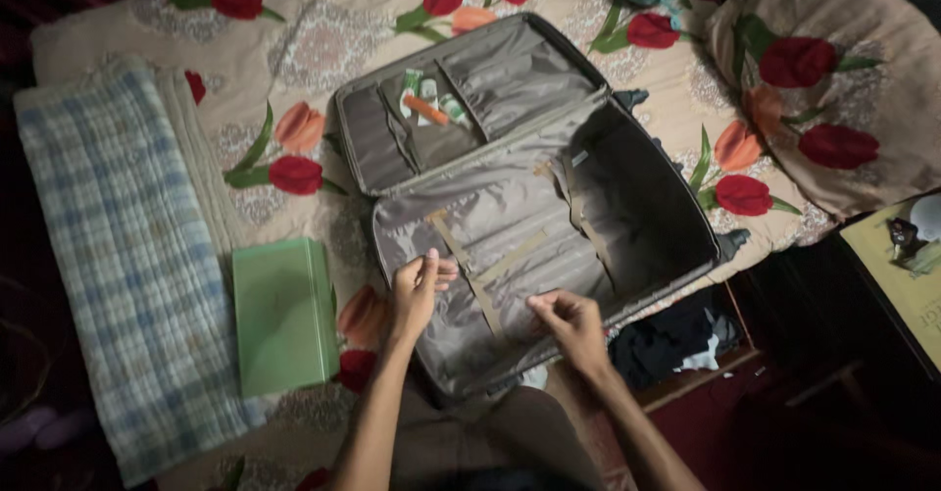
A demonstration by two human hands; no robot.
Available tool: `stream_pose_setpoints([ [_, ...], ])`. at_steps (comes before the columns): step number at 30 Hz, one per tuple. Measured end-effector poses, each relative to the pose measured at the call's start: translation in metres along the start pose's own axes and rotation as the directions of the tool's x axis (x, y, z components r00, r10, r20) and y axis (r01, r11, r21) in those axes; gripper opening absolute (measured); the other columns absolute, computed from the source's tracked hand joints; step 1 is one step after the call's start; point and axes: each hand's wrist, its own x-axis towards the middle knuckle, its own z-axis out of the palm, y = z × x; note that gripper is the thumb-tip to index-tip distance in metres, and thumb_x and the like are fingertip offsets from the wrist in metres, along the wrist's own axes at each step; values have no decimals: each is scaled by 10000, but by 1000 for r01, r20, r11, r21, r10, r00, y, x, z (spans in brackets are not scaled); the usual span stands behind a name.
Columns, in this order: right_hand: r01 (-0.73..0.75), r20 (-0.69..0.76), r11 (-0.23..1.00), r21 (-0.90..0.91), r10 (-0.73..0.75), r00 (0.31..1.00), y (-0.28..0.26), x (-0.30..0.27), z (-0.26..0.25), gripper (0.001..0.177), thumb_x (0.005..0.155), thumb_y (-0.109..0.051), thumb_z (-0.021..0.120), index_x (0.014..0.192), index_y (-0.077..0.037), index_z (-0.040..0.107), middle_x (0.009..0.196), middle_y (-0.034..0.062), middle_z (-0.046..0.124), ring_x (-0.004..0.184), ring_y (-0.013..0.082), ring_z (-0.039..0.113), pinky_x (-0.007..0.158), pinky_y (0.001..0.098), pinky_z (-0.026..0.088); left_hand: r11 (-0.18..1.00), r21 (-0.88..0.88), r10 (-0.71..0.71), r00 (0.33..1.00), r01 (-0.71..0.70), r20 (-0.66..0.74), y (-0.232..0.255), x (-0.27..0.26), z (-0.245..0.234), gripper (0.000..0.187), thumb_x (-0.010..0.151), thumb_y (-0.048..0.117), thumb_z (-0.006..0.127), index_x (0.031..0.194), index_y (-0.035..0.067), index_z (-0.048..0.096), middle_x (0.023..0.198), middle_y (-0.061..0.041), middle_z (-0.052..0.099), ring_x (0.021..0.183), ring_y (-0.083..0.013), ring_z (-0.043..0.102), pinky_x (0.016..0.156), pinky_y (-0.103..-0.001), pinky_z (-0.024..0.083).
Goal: The person folds black shorts and places them into an open suitcase on a bed. They then remove a toothbrush, a spray bottle, and a tube of cream from the suitcase's mesh pocket and place them on the bedside table.
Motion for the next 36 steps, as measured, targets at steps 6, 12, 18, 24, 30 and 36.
stream_pose_setpoints([
  [6,66,-179,983,171,-35,983,-32,49,17,200,984,-140,656,1019,30,754,719,79,734,622,134,692,576,270,565,1000,18,21,990,-23,141,-7,105,-20,375,1029,339,588,1132,-1,707,941,-75,764,822,-120,724,714,-262,572],
  [12,73,-457,993,97,-21,889,26,63,71,191,1007,-119,658,1020,47,752,700,73,688,605,124,654,560,261,528,998,46,35,978,-46,205,-121,265,-84,306,1052,293,611,1086,5,711,914,-34,749,817,-91,704,718,-232,570],
  [18,-181,-366,965,193,241,899,71,51,163,198,944,-105,667,988,52,780,664,63,705,592,113,639,554,261,519,1000,9,7,990,-8,143,-228,384,-118,314,1055,204,632,1242,-40,692,1075,-146,707,931,-172,660,807,-333,574],
  [24,-334,-257,914,230,388,885,88,60,199,196,913,-108,696,970,51,796,658,79,729,605,131,682,583,285,552,621,-544,-455,825,564,336,-269,456,-108,543,1068,32,470,1565,-45,266,1489,-254,504,1383,-365,538,1137,-499,479],
  [30,-467,-301,857,218,514,803,107,48,208,188,894,-93,717,961,53,814,636,99,736,587,146,681,565,299,548,589,-288,-674,656,755,339,-276,488,-92,354,1079,218,329,1423,136,302,1466,-255,560,1294,-362,585,1073,-471,480],
  [36,-446,-300,876,185,482,823,172,11,204,164,863,-63,739,952,47,822,734,54,789,661,97,686,595,259,552,424,-514,-543,663,746,515,-287,506,-88,319,1047,92,464,1349,-11,463,1258,-169,666,1095,-283,702,980,-395,564],
])
